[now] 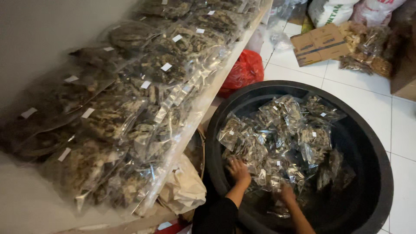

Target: The person picks plastic bags of dried goods one at a time from a large black basin on the floor and arranges them in rows on a low shelf beside them, pressing the bags into place to build up the display.

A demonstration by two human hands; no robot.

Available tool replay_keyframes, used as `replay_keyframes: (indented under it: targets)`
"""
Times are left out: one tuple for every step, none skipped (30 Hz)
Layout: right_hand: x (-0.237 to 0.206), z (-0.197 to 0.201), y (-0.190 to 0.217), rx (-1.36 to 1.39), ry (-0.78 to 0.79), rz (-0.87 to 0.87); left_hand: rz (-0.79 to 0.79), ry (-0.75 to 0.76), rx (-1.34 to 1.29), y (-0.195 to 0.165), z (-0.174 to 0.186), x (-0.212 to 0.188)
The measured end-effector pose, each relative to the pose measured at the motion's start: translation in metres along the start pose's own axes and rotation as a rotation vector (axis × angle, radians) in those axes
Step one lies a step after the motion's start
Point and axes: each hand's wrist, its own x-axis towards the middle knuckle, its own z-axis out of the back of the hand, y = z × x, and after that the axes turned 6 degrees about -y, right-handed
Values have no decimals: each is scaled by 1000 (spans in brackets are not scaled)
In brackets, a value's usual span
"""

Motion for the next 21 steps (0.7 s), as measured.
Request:
replay_keyframes:
  targets:
    - [-3, -5, -5, -30, 45, -36, 73, -50, -48, 3, -3, 5]
    - [-4, -8, -8, -49, 84, -68, 141, -101, -93, 8, -7, 11]
    - [-5, -9, -11, -66, 113, -95, 205, -71, -156, 14, -12, 16]
    - [-4, -9, -12, -73, 128, -116, 255, -45, -224, 18, -20, 22]
    - [-3, -8, -15, -86, 150, -139, 299, -27, -295, 22, -28, 28]
    - [-2, -7, -18, -84, 159, -147, 303, -24, -350, 27, -37, 32]
    - [0, -6, -22, -74, 165, -161, 302, -33, -403, 31, -45, 36]
    - [2, -5, -26, -73, 176, -168, 294, -41, -455, 34, -52, 39]
    - [6, -5, -29, -67, 180, -171, 304, -50, -494, 37, -57, 40]
    - [8, -6, -34, -53, 173, -174, 321, -53, -509, 37, -58, 42]
    - [12, -7, -38, -43, 175, -183, 409, -33, -544, 38, -59, 41]
    - [16, -9, -41, -41, 169, -186, 391, -24, -573, 38, -59, 40]
    - [20, -11, -44, -25, 167, -191, 356, -15, -557, 39, -58, 39]
    - [24, -14, -46, -16, 164, -193, 344, -1, -504, 38, -56, 38]
    - [28, -17, -47, -9, 162, -194, 332, 20, -392, 33, -52, 36]
    - [32, -20, -47, -2, 164, -197, 320, 41, -270, 29, -45, 33]
    - [35, -24, -46, 14, 160, -188, 297, 49, -163, 24, -38, 31]
    - [37, -27, -43, 35, 157, -178, 268, 35, -116, 18, -34, 29]
    - [40, -30, -40, 63, 155, -169, 230, 11, -78, 14, -30, 28]
    - [42, -33, -36, 93, 143, -156, 191, -24, -65, 10, -27, 28]
    - [44, -35, -32, 124, 135, -144, 124, -98, -84, 7, -27, 29]
